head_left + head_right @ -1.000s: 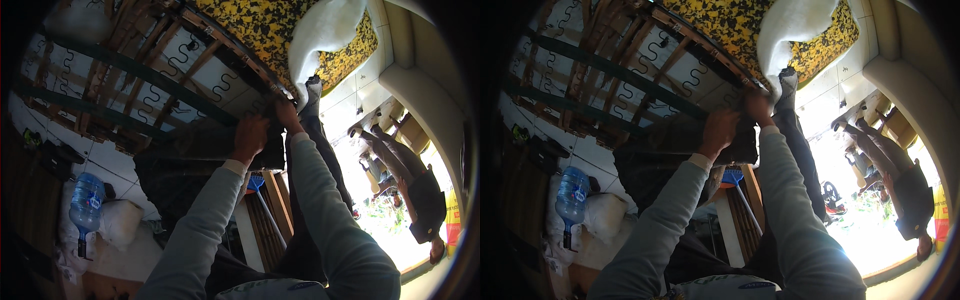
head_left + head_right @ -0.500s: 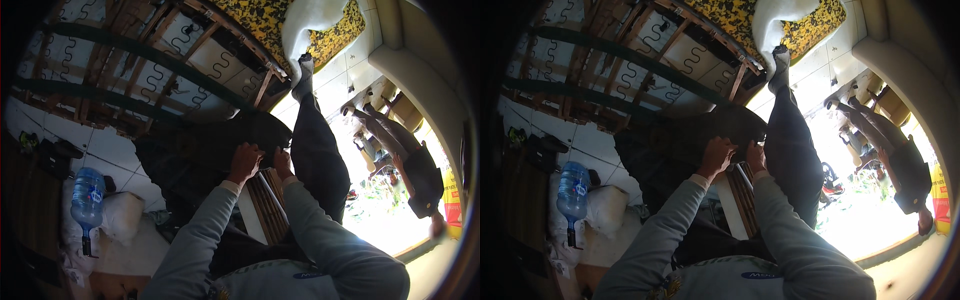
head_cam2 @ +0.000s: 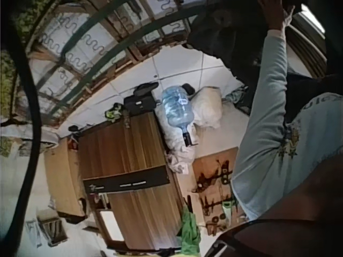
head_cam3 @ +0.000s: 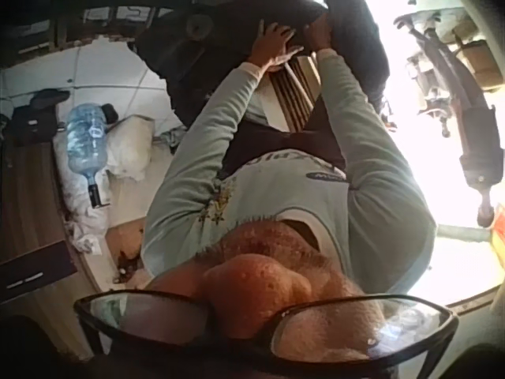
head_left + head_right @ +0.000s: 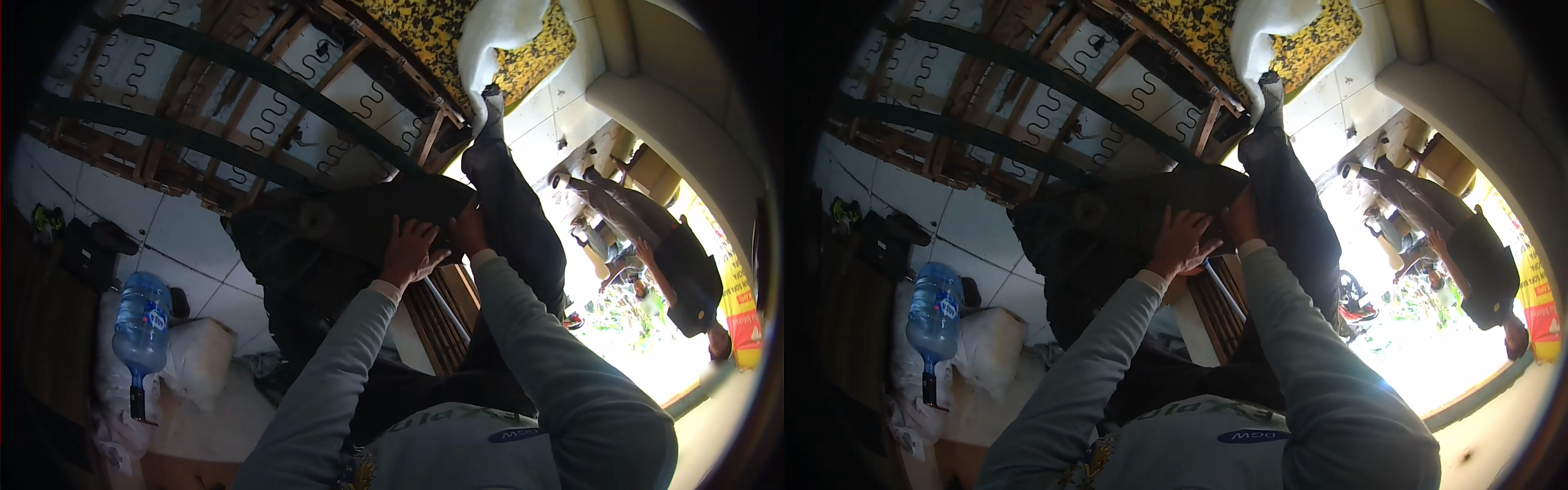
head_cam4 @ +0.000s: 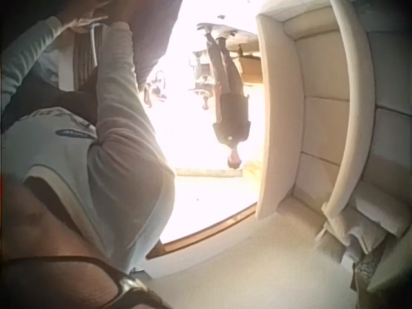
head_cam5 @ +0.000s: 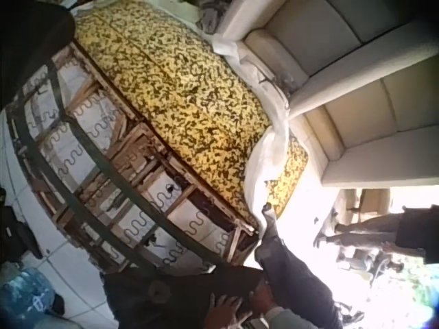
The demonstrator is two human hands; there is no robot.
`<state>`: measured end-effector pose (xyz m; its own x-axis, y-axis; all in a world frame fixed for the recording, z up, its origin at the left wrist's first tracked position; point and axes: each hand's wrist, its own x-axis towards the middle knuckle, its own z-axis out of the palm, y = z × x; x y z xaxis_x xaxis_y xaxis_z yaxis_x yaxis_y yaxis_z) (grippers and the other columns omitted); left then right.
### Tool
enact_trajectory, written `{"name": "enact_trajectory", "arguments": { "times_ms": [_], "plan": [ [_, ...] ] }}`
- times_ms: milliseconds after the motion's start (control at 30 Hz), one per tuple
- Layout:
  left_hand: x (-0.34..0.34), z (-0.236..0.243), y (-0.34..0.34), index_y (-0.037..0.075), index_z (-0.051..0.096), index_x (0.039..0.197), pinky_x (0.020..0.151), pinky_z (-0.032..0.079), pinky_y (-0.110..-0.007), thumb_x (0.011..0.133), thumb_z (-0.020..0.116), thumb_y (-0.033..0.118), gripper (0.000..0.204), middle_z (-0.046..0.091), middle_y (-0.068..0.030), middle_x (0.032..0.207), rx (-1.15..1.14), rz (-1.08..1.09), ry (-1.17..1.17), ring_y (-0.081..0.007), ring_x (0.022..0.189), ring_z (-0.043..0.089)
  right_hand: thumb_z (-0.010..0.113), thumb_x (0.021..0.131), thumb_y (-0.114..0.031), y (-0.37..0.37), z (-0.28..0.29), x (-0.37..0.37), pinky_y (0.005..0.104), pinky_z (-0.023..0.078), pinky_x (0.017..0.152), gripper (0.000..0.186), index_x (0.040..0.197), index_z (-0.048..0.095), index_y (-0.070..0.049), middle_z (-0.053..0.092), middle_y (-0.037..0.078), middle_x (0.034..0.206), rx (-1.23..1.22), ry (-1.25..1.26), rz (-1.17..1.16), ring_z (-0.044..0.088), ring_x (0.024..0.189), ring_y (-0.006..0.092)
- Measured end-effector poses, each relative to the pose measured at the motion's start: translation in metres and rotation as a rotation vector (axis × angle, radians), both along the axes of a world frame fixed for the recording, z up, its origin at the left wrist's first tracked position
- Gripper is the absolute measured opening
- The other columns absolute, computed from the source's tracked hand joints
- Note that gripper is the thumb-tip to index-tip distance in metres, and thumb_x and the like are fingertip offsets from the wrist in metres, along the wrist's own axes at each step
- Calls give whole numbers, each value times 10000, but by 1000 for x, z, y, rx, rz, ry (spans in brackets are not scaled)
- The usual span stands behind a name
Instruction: The person is repairing a sofa by hand, specifically working on the underside of the seat. They are seen pulling, tearing, and adjusting a dark grey fabric or foam layer over the exposed wooden frame and metal springs. The task involves repetitive manual manipulation of the material to fit it around the frame structure.
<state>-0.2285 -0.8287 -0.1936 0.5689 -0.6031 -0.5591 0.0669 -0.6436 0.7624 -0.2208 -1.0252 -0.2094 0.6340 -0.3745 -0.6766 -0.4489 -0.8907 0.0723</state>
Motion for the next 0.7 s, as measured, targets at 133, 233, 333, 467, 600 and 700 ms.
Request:
{"name": "enact_trajectory", "arguments": {
  "times_ms": [133, 233, 333, 467, 600, 700],
  "plan": [
    [26, 19, 23, 295, 503, 1580, 1250, 174, -710, 940, 724, 500, 708, 471, -88, 1635, 51, -182, -88, -352, 1544, 369, 752, 879, -267, 12, 19, 4, 509, 447, 1140, 667, 1432, 544, 44, 636, 309, 1340, 0, -104, 123, 598, 1289, 465],
    [-16, -10, 43, 380, 488, 1579, 1240, 181, -729, 928, 743, 407, 700, 444, -68, 1658, 148, -270, -184, -352, 1562, 342, 731, 907, -268, 67, 67, 52, 510, 479, 1105, 544, 1365, 619, 3, 677, 257, 1312, 54, -126, 173, 617, 1270, 448],
    [-13, -14, 43, 377, 486, 1581, 1235, 182, -737, 932, 733, 403, 695, 429, -71, 1667, 180, -256, -236, -353, 1562, 338, 714, 930, -263, 62, 71, 85, 518, 506, 1070, 448, 1293, 664, -5, 700, 238, 1280, 79, -148, 85, 638, 1235, 443],
    [-9, 12, 38, 297, 565, 1536, 1221, 167, -761, 973, 617, 596, 640, 431, -115, 1658, 184, -219, -138, -367, 1563, 329, 696, 955, -343, -10, 6, 79, 527, 532, 1033, 506, 1309, 663, 17, 707, 280, 1249, 40, 33, 74, 676, 1204, 433],
    [32, 16, 14, 168, 739, 1347, 1212, 204, -719, 964, 475, 787, 774, 445, -166, 1639, 208, -152, 283, -390, 1550, 331, 644, 979, -481, -68, -84, 54, 499, 518, 1078, 515, 1278, 739, -74, 702, 223, 1344, 77, 395, -56, 655, 1281, 398],
    [64, -30, -26, 121, 802, 1188, 1177, 306, -635, 953, 536, 762, 733, 564, -188, 1529, 342, -139, 447, -411, 1426, 490, 574, 994, -559, -85, -132, 32, 493, 493, 1116, 601, 1321, 731, -79, 670, 229, 1406, 149, 449, -128, 622, 1342, 389]
  ]
}}
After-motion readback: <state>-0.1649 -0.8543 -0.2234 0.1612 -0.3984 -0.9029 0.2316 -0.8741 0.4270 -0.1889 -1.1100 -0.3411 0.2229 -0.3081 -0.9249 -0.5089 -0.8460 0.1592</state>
